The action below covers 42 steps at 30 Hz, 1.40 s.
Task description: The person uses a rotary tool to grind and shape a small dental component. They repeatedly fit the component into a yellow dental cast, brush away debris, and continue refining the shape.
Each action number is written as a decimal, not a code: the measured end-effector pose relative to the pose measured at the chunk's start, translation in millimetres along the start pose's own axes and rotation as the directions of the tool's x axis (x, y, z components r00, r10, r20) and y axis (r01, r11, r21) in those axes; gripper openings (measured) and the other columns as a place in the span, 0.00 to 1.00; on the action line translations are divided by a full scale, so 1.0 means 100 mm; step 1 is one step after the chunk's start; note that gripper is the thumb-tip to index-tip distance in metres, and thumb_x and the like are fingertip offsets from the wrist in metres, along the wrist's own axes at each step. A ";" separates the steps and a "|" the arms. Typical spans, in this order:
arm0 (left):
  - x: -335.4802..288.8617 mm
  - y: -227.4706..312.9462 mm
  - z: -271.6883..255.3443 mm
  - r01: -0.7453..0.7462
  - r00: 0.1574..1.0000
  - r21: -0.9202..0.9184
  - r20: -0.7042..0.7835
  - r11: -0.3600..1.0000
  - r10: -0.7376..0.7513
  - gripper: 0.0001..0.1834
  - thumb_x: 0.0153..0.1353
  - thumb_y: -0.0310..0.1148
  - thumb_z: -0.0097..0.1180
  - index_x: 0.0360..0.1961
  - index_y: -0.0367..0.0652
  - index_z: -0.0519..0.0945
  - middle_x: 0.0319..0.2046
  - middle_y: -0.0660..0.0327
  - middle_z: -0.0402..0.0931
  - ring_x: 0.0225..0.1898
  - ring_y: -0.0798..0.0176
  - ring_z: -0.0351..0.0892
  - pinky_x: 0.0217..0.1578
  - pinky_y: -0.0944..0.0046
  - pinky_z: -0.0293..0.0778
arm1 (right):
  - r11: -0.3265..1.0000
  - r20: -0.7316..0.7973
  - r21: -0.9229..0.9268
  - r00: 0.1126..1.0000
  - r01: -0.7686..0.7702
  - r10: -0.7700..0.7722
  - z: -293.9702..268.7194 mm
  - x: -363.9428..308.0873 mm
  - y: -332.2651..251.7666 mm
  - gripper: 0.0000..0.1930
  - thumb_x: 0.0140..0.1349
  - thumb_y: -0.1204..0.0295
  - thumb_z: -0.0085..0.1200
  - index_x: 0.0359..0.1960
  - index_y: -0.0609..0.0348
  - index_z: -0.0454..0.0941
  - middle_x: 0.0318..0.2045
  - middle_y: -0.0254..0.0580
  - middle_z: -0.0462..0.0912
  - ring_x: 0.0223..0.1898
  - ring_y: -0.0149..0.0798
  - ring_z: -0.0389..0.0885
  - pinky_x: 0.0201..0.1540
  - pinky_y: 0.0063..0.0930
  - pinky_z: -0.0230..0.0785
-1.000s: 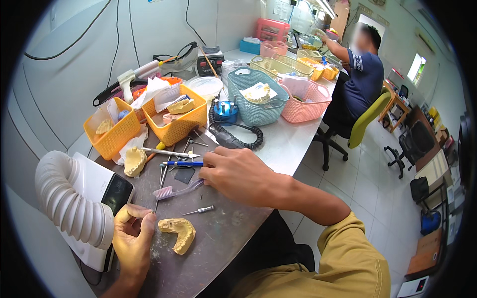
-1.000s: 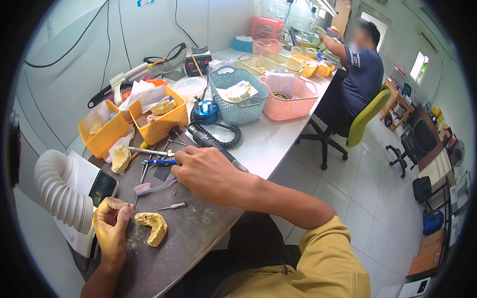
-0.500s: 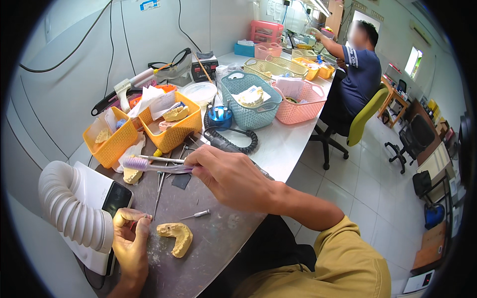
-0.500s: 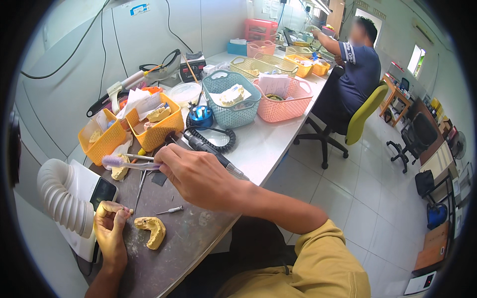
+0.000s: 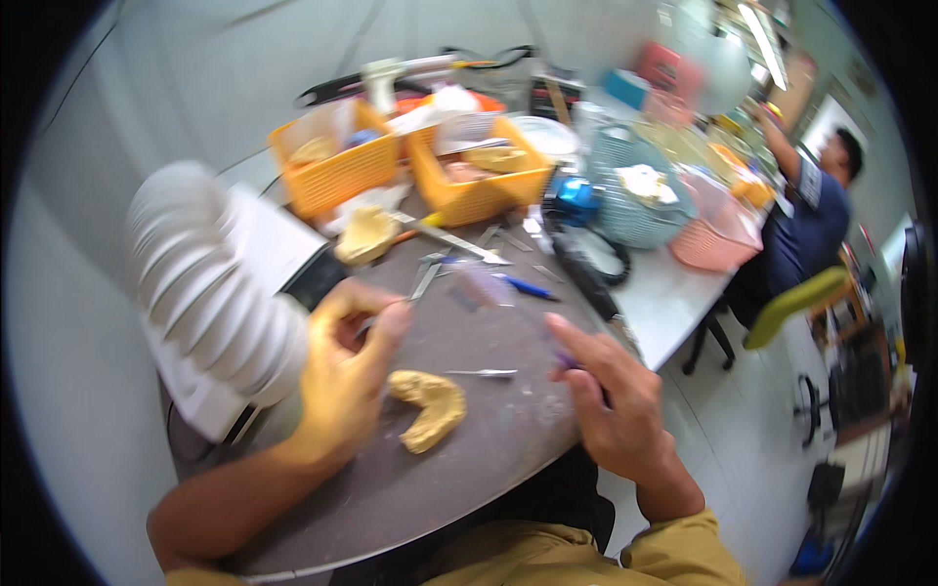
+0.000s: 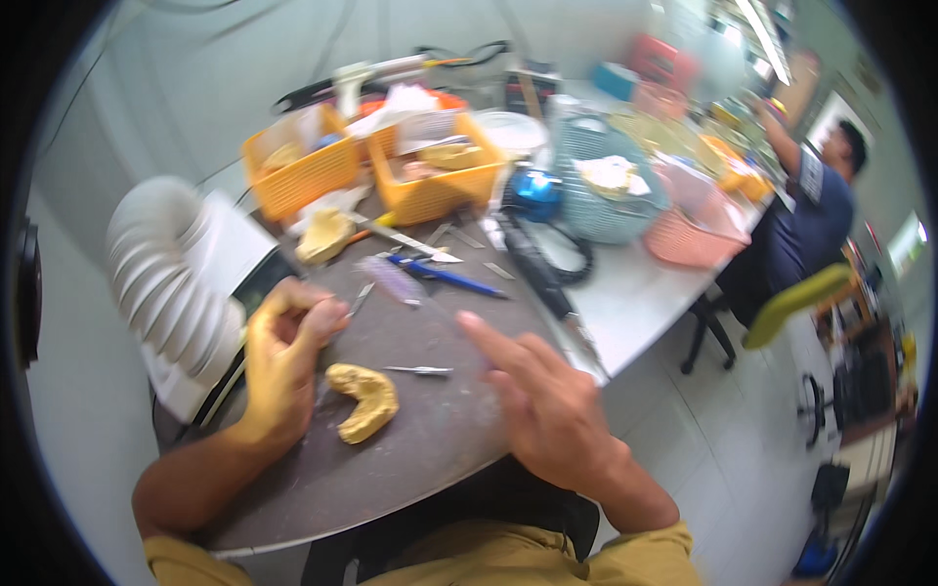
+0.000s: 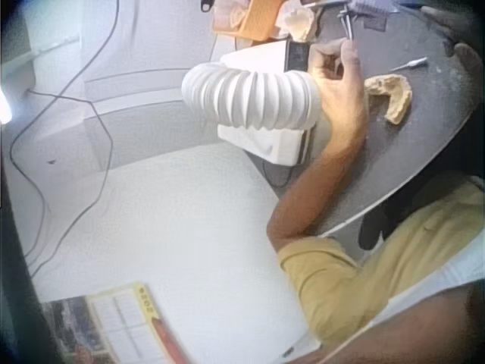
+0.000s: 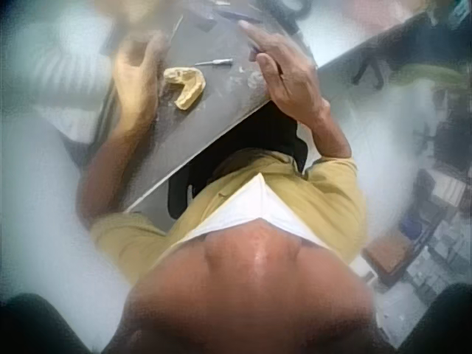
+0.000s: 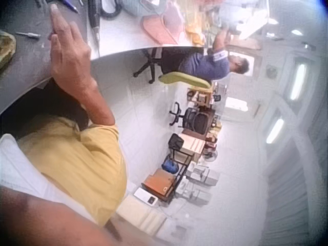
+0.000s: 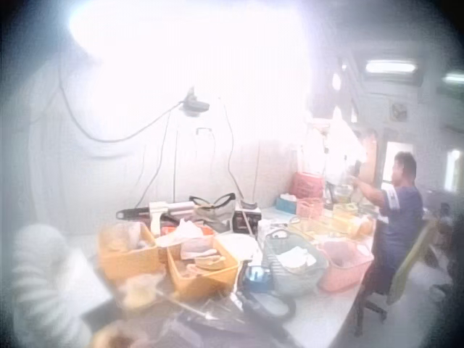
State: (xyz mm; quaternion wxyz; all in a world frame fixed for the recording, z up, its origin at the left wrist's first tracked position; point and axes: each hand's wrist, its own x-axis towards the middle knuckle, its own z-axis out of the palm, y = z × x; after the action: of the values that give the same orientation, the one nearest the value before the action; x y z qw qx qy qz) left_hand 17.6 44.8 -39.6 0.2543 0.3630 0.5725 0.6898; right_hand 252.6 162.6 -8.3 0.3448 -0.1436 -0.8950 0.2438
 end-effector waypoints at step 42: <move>-0.02 0.13 -0.04 0.014 0.999 -0.098 0.054 0.995 -0.008 0.07 0.71 0.35 0.60 0.41 0.43 0.79 0.37 0.67 0.80 0.43 0.74 0.77 0.48 0.71 0.70 | 0.997 -0.070 -0.016 0.995 0.076 -0.077 0.35 0.34 -0.25 0.25 0.61 0.85 0.56 0.61 0.57 0.81 0.29 0.44 0.82 0.24 0.36 0.81 0.27 0.30 0.74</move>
State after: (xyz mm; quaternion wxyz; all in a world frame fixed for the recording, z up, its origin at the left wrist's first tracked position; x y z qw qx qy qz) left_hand 16.2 38.5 -27.9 0.2908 0.3652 0.5329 0.7057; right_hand 201.4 144.4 0.9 0.3843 -0.1198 -0.8887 0.2193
